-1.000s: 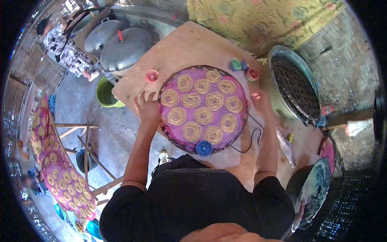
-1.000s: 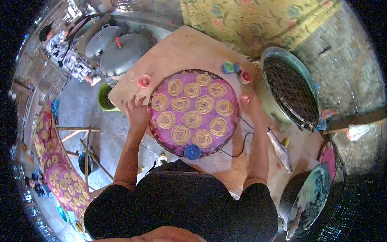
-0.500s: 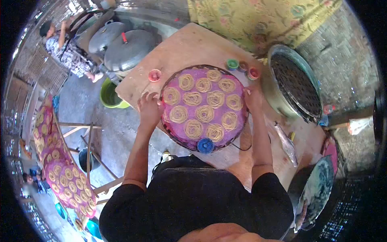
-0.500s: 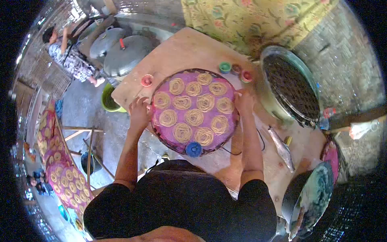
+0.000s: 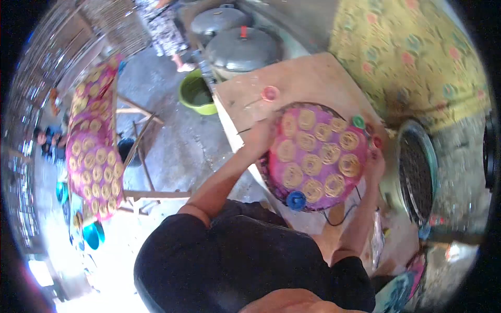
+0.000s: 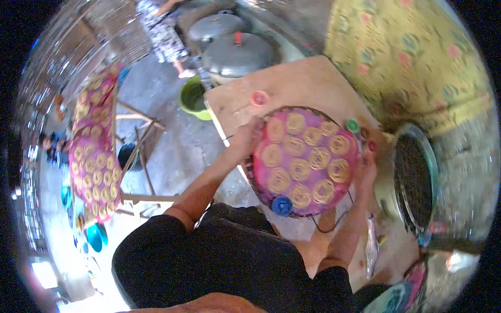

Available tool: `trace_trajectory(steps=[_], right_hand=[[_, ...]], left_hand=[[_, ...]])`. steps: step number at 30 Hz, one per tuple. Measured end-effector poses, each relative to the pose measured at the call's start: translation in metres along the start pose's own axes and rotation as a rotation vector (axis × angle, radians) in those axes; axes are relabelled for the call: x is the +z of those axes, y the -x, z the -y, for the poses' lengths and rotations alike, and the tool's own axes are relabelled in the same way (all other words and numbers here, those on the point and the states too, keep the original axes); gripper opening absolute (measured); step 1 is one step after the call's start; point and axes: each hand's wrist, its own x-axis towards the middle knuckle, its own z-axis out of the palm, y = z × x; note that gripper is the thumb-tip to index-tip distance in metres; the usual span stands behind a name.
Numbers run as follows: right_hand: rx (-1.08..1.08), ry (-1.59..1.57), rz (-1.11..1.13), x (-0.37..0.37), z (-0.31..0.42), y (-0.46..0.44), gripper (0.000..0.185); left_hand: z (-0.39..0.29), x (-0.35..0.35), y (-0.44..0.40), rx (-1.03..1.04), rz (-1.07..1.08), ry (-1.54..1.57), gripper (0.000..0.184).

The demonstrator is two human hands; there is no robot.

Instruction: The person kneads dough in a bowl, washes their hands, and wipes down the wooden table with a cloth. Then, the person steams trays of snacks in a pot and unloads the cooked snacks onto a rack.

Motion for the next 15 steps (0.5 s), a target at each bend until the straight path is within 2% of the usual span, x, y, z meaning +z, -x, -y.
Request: trace_trajectory(steps=[2, 4, 6, 8, 10, 11, 12, 15], right_hand=[[-0.067, -0.184, 0.057, -0.010, 0.021, -0.005, 0.021], [-0.060, -0.191, -0.032, -0.027, 0.089, 0.006, 0.022], [-0.179, -0.114, -0.023, -0.045, 0.132, 0.006, 0.023], [-0.497, -0.148, -0.032, -0.060, 0.170, 0.006, 0.016], [-0.529, -0.207, -0.009, -0.059, 0.239, 0.015, 0.017], [-0.512, -0.230, -0.018, -0.055, 0.267, 0.025, 0.019], [-0.530, -0.251, 0.008, -0.028, 0.285, 0.010, 0.019], [-0.622, -0.528, 0.091, 0.033, 0.377, 0.021, 0.026]], left_hand=[[-0.015, -0.010, 0.007, 0.091, -0.093, 0.037, 0.029], [-0.027, -0.029, 0.021, 0.119, -0.091, 0.097, 0.034], [-0.045, -0.061, 0.038, 0.168, -0.154, 0.171, 0.035], [-0.040, -0.092, 0.053, 0.251, -0.331, 0.144, 0.029], [-0.028, -0.149, 0.073, 0.188, -0.321, 0.051, 0.021], [-0.046, -0.188, 0.095, 0.159, -0.467, 0.049, 0.021], [-0.033, -0.213, 0.090, 0.185, -0.507, 0.130, 0.021], [-0.007, -0.313, 0.143, 0.108, -0.691, -0.032, 0.019]])
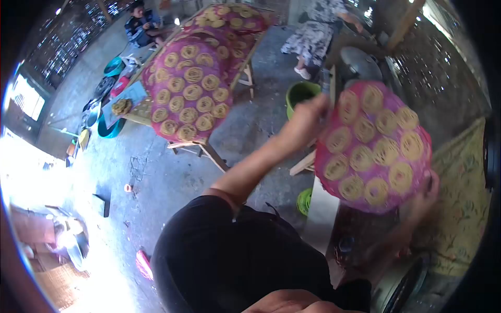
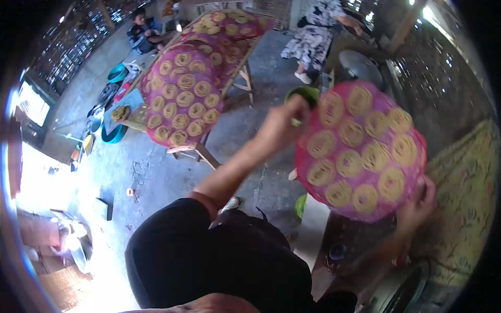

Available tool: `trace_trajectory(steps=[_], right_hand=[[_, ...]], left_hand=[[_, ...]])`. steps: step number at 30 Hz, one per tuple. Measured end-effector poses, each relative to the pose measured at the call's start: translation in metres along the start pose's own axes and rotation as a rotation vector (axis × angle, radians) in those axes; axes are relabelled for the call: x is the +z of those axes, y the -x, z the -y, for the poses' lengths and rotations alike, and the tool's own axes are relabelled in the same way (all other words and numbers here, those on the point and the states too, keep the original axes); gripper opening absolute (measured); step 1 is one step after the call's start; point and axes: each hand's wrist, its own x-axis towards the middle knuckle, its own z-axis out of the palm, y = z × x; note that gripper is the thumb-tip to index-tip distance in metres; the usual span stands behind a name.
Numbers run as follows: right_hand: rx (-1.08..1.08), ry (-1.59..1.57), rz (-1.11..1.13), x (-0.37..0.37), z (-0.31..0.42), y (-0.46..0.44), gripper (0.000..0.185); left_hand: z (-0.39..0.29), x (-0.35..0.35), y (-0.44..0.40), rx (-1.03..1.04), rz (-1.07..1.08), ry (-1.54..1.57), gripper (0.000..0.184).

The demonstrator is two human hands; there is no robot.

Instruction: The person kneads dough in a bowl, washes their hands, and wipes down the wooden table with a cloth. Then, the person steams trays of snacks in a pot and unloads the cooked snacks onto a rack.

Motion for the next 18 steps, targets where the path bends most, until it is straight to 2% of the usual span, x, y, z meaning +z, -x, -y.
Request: trace_trajectory(steps=[1, 3, 5, 6, 7, 8, 9, 10, 11, 13, 14, 15, 17, 18], right_hand=[[-0.019, -0.098, 0.039, 0.039, 0.018, -0.009, 0.028], [0.080, -0.157, 0.147, 0.122, 0.071, -0.014, 0.028], [-0.072, -0.415, 0.223, 0.218, 0.094, -0.012, 0.027], [-0.128, -0.478, 0.275, 0.262, 0.119, -0.006, 0.026], [-0.072, -0.592, 0.350, 0.308, 0.137, 0.003, 0.029], [-0.085, -0.532, 0.422, 0.345, 0.161, 0.011, 0.026], [-0.196, -0.481, 0.390, 0.382, 0.186, 0.020, 0.033], [-0.171, -0.499, 0.426, 0.411, 0.216, 0.031, 0.030], [-0.275, -0.492, 0.441, 0.443, 0.237, 0.036, 0.029], [-0.170, -0.677, 0.479, 0.530, 0.254, 0.061, 0.024], [-0.145, -0.719, 0.509, 0.561, 0.262, 0.071, 0.022], [-0.232, -0.650, 0.499, 0.584, 0.263, 0.082, 0.018], [-0.322, -0.418, 0.465, 0.625, 0.240, 0.106, 0.021], [-0.315, -0.413, 0.457, 0.618, 0.236, 0.109, 0.021]], left_hand=[[0.008, -0.042, -0.001, -0.011, -0.058, -0.067, 0.018], [0.018, -0.129, 0.004, -0.013, -0.218, -0.314, 0.017], [0.039, -0.210, 0.015, -0.100, -0.360, -0.451, 0.018], [0.040, -0.252, 0.026, -0.113, -0.362, -0.512, 0.019], [0.041, -0.291, 0.038, -0.128, -0.363, -0.572, 0.020], [0.042, -0.323, 0.051, -0.229, -0.386, -0.644, 0.016], [0.042, -0.352, 0.064, -0.331, -0.406, -0.714, 0.012], [0.048, -0.378, 0.078, -0.346, -0.446, -0.761, 0.013], [0.061, -0.403, 0.091, -0.360, -0.483, -0.806, 0.013], [0.096, -0.451, 0.120, -0.476, -0.494, -0.919, 0.013], [0.114, -0.469, 0.135, -0.539, -0.489, -0.918, 0.022], [0.132, -0.477, 0.148, -0.540, -0.492, -0.919, 0.022], [0.161, -0.482, 0.178, -0.478, -0.492, -1.043, 0.035], [0.168, -0.481, 0.190, -0.568, -0.436, -1.068, 0.043]])
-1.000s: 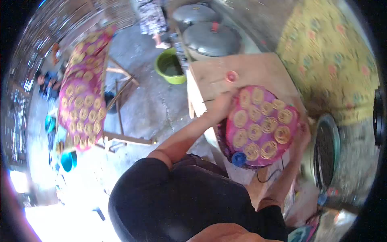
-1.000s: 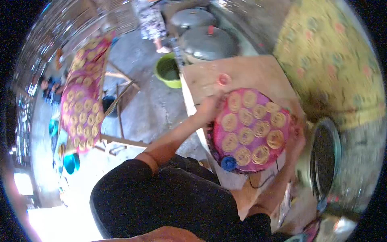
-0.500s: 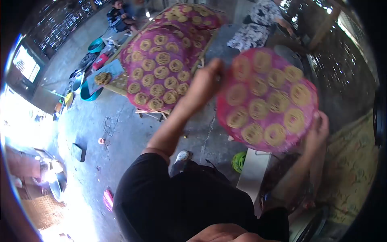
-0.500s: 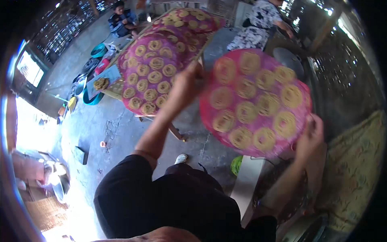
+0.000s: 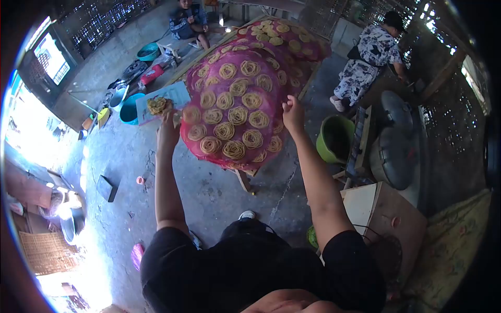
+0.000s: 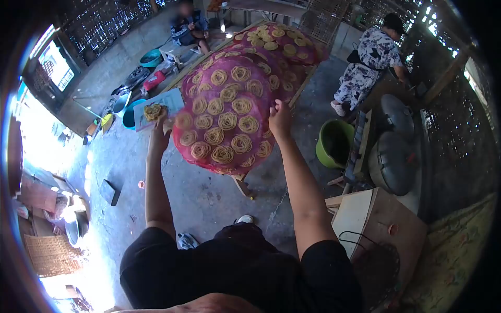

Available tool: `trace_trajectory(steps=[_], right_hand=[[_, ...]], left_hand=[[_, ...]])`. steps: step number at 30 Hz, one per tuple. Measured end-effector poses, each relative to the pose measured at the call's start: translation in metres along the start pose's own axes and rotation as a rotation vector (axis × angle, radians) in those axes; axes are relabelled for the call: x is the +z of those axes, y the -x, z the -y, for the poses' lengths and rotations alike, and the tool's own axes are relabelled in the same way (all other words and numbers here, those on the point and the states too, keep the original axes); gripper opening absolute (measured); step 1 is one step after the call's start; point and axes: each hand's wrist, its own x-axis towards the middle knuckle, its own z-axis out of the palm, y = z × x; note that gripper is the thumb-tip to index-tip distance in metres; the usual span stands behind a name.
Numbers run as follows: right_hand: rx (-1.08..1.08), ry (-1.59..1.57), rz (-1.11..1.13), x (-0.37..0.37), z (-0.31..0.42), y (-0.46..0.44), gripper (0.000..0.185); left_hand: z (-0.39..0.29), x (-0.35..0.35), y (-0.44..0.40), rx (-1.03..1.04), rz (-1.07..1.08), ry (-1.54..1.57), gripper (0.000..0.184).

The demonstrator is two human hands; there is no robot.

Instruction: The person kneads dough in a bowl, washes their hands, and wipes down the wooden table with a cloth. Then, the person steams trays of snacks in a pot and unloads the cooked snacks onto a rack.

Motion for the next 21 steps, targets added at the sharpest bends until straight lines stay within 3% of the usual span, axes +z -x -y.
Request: trace_trajectory(steps=[4, 7, 8, 9, 11, 15, 19, 21], right_hand=[[0.167, -0.176, 0.099, -0.080, 0.009, 0.079, 0.028], [0.227, -0.153, 0.038, -0.156, -0.016, 0.168, 0.028], [0.343, -0.176, 0.050, -0.192, -0.013, 0.193, 0.028], [0.465, -0.200, 0.050, -0.229, -0.010, 0.216, 0.027], [0.459, 0.065, -0.080, -0.307, -0.006, 0.260, 0.027], [0.626, 0.634, -0.259, -0.453, 0.036, 0.342, 0.042], [0.877, 0.934, -0.306, -0.515, 0.074, 0.422, 0.052], [1.081, 0.973, 0.018, -0.522, 0.074, 0.451, 0.062]], left_hand=[[-0.038, -0.002, 0.026, 0.102, -0.063, 0.186, 0.043], [-0.083, 0.001, 0.034, 0.071, -0.038, 0.311, 0.039], [-0.098, 0.007, 0.029, 0.209, -0.087, 0.277, 0.036], [-0.120, 0.015, 0.029, 0.170, -0.059, 0.370, 0.034], [-0.173, 0.026, 0.026, 0.247, -0.053, 0.331, 0.034], [-0.295, 0.066, 0.049, 0.407, 0.207, 0.582, 0.033], [-0.389, 0.150, 0.105, 0.628, 0.532, 0.896, 0.026], [-0.450, 0.148, 0.152, 0.772, 0.683, 0.907, 0.024]])
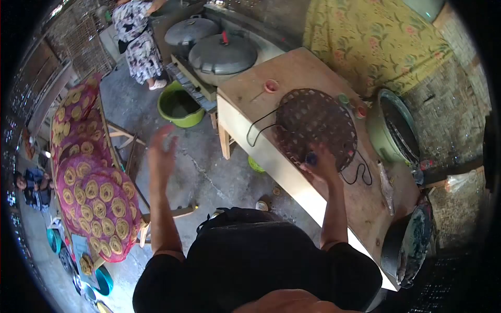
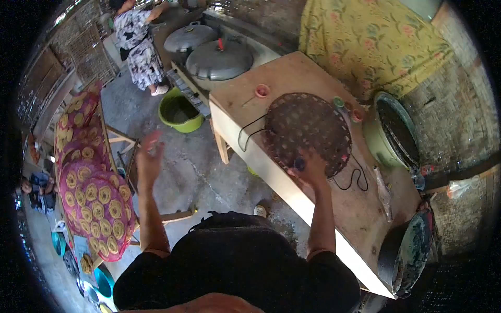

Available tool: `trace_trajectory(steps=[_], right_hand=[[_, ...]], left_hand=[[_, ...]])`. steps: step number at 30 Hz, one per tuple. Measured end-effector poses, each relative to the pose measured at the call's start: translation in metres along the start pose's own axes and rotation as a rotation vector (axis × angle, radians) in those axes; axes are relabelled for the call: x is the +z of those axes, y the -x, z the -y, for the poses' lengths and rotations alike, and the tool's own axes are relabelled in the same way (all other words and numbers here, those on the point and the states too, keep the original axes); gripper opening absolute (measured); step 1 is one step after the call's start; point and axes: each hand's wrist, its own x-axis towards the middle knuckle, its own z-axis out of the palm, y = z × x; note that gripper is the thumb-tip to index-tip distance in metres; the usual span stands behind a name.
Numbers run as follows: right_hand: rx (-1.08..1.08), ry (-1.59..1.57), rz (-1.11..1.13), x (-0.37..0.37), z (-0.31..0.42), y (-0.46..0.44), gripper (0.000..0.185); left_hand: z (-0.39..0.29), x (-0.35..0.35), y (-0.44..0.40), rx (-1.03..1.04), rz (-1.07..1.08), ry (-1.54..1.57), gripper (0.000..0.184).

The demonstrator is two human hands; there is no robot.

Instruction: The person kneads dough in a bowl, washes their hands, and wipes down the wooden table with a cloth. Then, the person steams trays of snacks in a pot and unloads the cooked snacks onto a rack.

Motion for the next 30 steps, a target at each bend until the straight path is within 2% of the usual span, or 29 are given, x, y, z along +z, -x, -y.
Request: trace_trajectory(steps=[1, 3, 4, 5, 6, 8, 9, 10, 12, 13, 16, 18, 19, 20, 23, 27, 30], right_hand=[[-0.116, -0.043, 0.067, 0.014, -0.019, 0.001, 0.063], [-0.035, -0.130, 0.092, 0.012, -0.012, 0.009, 0.062], [0.032, -0.215, 0.122, 0.011, -0.012, 0.011, 0.062], [-0.024, -0.395, 0.009, 0.014, -0.024, 0.014, 0.058], [-0.007, -0.393, -0.002, 0.004, -0.034, 0.014, 0.058], [-0.166, -0.543, -0.288, -0.041, -0.059, 0.006, 0.055], [-0.065, -0.458, -0.369, -0.075, -0.073, 0.002, 0.052], [0.035, -0.375, -0.445, -0.107, -0.091, -0.003, 0.050], [0.039, -0.477, -0.645, -0.146, -0.142, -0.009, 0.047], [0.044, -0.475, -0.653, -0.154, -0.164, -0.010, 0.047], [0.078, -0.436, -0.557, -0.153, -0.215, -0.023, 0.049], [0.215, -0.402, -0.254, -0.101, -0.254, -0.038, 0.055], [0.274, -0.349, -0.225, -0.064, -0.284, -0.046, 0.053], [0.328, -0.291, -0.191, -0.034, -0.307, -0.053, 0.051], [0.388, -0.169, -0.271, 0.001, -0.309, -0.048, 0.055], [0.379, -0.249, -0.205, 0.018, -0.322, -0.042, 0.060], [0.328, -0.093, -0.229, 0.033, -0.333, -0.036, 0.056]], left_hand=[[-0.025, 0.029, -0.005, 0.047, 0.077, 0.004, 0.024], [-0.032, 0.097, -0.005, 0.014, 0.275, 0.173, 0.023], [-0.031, 0.129, -0.002, -0.078, 0.424, 0.307, 0.024], [-0.030, 0.160, 0.002, -0.174, 0.577, 0.438, 0.026], [-0.031, 0.192, 0.008, -0.345, 0.715, 0.460, 0.031], [-0.016, 0.253, 0.024, -0.247, 0.710, 0.668, 0.034], [-0.011, 0.275, 0.027, -0.287, 0.781, 0.680, 0.036], [-0.039, 0.268, 0.026, -0.403, 0.840, 0.747, 0.042], [-0.056, 0.281, 0.033, -0.527, 0.776, 0.809, 0.044], [-0.064, 0.286, 0.035, -0.520, 0.782, 0.808, 0.044], [-0.078, 0.300, 0.033, -0.593, 0.693, 0.753, 0.042], [-0.077, 0.313, 0.031, -0.637, 0.777, 0.867, 0.039], [-0.097, 0.308, 0.028, -0.712, 0.746, 1.004, 0.036], [-0.118, 0.301, 0.025, -0.719, 0.729, 1.003, 0.036], [-0.150, 0.297, 0.017, -0.697, 0.666, 1.132, 0.029], [-0.158, 0.296, -0.007, -0.610, 0.606, 1.266, 0.026], [-0.171, 0.295, -0.040, -0.589, 0.561, 1.267, 0.031]])
